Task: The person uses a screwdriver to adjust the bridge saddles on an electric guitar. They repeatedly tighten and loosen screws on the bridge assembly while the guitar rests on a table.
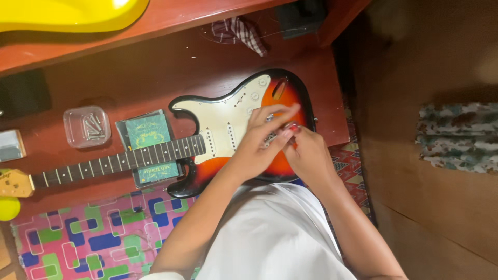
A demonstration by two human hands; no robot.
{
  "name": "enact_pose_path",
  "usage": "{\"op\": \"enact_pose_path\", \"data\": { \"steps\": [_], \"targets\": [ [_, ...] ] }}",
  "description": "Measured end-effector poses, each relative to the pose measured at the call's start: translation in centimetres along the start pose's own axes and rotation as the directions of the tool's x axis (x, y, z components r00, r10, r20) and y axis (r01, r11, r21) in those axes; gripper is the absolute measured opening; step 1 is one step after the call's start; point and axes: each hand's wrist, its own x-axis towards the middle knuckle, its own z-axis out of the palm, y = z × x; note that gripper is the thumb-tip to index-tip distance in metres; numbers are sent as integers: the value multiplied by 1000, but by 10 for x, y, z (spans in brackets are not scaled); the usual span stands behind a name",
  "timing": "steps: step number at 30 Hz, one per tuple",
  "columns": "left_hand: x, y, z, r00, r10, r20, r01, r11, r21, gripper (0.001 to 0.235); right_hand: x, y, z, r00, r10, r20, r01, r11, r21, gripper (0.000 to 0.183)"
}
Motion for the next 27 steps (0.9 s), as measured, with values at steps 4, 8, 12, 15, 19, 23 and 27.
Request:
{"op": "enact_pose_path", "data": {
  "steps": [4,8,12,15,19,23,27],
  "targets": [
    [-24,-55,-4,982,-179,-63,182,983,32,47,4,7,-3,994,110,-23,-108,992,73,19],
    [-48,-101,6,972,-190,-138,234,848,476,31,4,26,9,991,122,-52,-94,922,375,19],
    [-45,-117,12,976,-91,-196,186,817,546,20,11,25,14,995,83,-54,-54,914,403,22],
    [-46,-115,15,970,-81,-230,195,822,535,12,13,25,14,996,76,-49,-51,919,390,24],
    [-48,-116,15,965,-85,-248,205,833,513,11,11,24,13,995,78,-58,-51,926,374,24],
    [-47,-115,16,965,-72,-250,193,844,501,12,9,22,16,996,79,-45,-57,926,372,23],
    [-46,-109,14,965,-80,-251,199,847,494,10,8,23,20,996,77,-33,-62,938,342,23]
  ]
}}
